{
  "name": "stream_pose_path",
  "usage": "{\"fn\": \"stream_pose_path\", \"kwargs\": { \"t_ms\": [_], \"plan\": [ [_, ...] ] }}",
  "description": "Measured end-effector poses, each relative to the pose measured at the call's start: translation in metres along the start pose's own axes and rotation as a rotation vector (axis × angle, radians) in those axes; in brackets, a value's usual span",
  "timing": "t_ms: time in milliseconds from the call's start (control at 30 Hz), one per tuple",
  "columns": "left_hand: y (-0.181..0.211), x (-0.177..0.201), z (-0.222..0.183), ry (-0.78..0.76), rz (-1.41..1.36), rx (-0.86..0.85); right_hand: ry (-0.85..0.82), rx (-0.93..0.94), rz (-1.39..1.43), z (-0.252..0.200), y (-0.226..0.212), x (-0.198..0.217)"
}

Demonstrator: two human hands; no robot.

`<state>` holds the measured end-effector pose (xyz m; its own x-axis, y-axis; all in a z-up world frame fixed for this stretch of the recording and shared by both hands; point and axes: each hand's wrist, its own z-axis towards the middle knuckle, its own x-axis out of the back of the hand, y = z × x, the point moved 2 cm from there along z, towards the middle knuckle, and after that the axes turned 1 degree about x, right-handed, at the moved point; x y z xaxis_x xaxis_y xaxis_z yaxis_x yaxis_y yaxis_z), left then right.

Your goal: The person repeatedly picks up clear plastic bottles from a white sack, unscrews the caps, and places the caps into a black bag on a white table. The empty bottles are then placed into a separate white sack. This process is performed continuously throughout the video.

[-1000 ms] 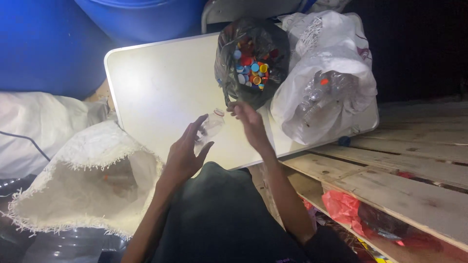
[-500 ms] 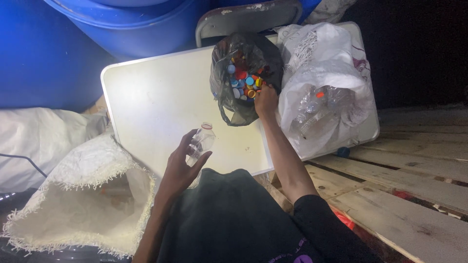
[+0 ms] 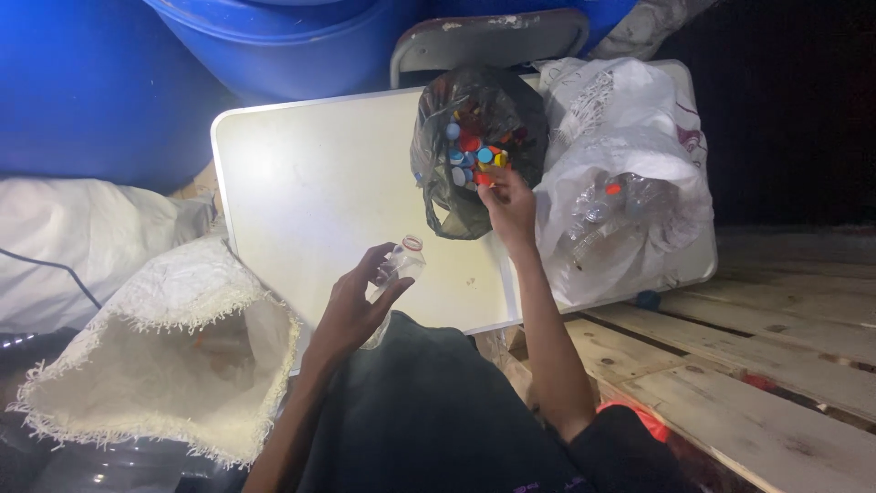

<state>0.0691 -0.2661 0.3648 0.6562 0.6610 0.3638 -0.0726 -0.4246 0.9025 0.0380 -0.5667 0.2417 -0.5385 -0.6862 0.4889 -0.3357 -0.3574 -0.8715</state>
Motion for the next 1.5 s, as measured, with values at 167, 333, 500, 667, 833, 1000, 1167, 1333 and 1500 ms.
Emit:
{"fn": "stream_pose_path", "kwargs": {
  "t_ms": [167,333,500,667,833,1000,1167,1333,1500],
  "plan": [
    [0.011,0.010,-0.009,-0.041,-0.014,0.016,-0.421,-0.041,0.475,-0.085,-0.109,0.021],
    [0.032,0.024,-0.023,-0.065,0.127,-0.008,-0.537,0.007,0.344,-0.121,-0.163,0.037],
    [0.042,0.035,-0.044,-0.067,0.228,-0.095,-0.583,0.031,0.270,-0.133,-0.179,0.049],
    [0.042,0.032,-0.060,-0.084,0.298,-0.296,-0.617,0.147,0.044,-0.151,-0.204,0.055],
    [0.053,0.036,-0.069,-0.200,0.202,-0.128,-0.564,0.476,-0.016,-0.166,-0.201,0.062],
    [0.068,0.035,-0.074,-0.199,0.289,-0.197,-0.526,0.538,-0.128,-0.181,-0.222,0.077],
    [0.081,0.023,-0.083,-0.064,0.597,-0.483,-0.535,0.612,-0.189,-0.191,-0.232,0.081],
    [0.089,0.011,-0.089,0.057,0.815,-0.610,-0.367,0.852,-0.378,-0.198,-0.205,0.071],
    [0.086,-0.001,-0.091,0.074,1.111,-0.709,-0.469,0.465,-0.212,-0.202,-0.171,0.063]
  ]
}}
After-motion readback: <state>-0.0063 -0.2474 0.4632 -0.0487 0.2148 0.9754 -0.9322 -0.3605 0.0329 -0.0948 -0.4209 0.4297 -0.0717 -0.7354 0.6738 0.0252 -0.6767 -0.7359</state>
